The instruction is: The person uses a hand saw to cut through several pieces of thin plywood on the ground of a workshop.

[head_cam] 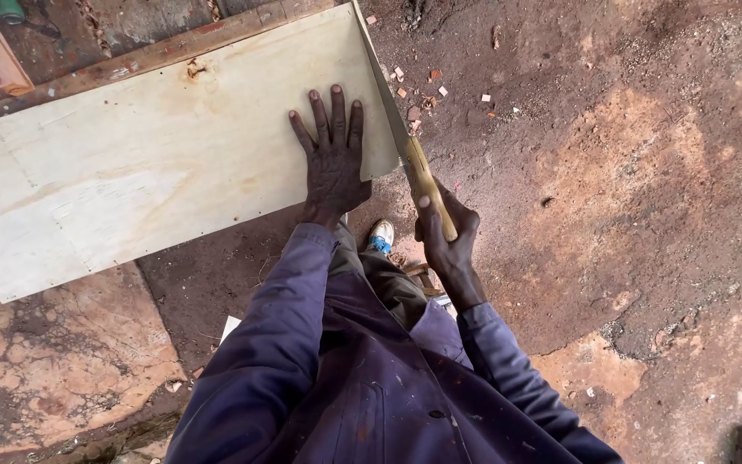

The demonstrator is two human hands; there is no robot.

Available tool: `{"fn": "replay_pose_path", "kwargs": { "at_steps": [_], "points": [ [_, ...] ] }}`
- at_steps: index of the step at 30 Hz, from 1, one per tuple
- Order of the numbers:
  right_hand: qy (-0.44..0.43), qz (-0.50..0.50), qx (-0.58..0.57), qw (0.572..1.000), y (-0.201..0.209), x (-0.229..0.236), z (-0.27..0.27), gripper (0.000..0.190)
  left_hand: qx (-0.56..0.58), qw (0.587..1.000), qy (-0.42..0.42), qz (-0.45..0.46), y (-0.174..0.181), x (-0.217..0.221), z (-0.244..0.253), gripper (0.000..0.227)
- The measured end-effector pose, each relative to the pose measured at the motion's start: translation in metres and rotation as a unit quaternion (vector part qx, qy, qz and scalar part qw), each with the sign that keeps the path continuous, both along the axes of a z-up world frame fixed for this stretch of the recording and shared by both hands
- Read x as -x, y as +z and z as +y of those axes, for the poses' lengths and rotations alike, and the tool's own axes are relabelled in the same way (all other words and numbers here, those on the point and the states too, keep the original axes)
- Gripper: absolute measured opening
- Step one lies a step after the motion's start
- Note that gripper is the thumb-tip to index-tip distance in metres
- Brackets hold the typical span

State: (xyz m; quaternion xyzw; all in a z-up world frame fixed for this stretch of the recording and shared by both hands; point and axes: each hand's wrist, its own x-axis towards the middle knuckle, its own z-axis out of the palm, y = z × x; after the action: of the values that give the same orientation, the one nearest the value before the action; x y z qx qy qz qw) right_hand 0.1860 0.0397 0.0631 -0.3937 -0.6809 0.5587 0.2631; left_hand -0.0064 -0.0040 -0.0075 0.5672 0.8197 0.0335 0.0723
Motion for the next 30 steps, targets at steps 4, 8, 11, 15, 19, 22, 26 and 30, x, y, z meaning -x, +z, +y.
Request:
{"fn": "replay_pose_path", "kwargs": {
  "at_steps": [4,8,11,15,19,22,26,30],
  "points": [
    [0.033,-0.187,-0.446,0.875,-0.058,-0.097,-0.039,0.045,-0.006,1.0,0.001,-0.005,-0.005,0.001,-0.004,0.122],
    [-0.063,-0.113,-0.009,0.992,0.035,-0.159,-0.089,0.051,-0.004,1.0,0.002,0.0,-0.008,0.0,-0.002,0.126],
    [0.03,-0.109,-0.535,0.837,0.012,-0.17,-0.082,0.028,-0.015,1.0,0.001,-0.004,-0.01,0.0,-0.003,0.118],
    [-0.04,-0.016,-0.023,0.999,-0.021,-0.101,-0.045,0.039,-0.016,0.999,0.027,0.011,0.002,-0.005,0.001,0.12],
    [-0.025,0.056,-0.03,0.998,-0.017,-0.011,-0.005,0.044,-0.007,1.0,0.021,-0.009,0.003,-0.006,0.0,0.123],
    [-0.023,0.055,-0.035,0.998,0.002,-0.008,-0.009,0.045,-0.001,0.999,0.025,-0.035,0.005,-0.008,0.001,0.123],
    [-0.029,-0.001,-0.022,0.999,0.039,-0.06,-0.042,0.045,-0.01,0.999,0.029,-0.042,0.001,-0.004,0.002,0.122],
    [-0.057,-0.056,0.009,0.997,0.046,-0.153,-0.082,0.039,-0.002,0.999,0.029,-0.042,-0.01,-0.005,-0.004,0.122]
  ]
}}
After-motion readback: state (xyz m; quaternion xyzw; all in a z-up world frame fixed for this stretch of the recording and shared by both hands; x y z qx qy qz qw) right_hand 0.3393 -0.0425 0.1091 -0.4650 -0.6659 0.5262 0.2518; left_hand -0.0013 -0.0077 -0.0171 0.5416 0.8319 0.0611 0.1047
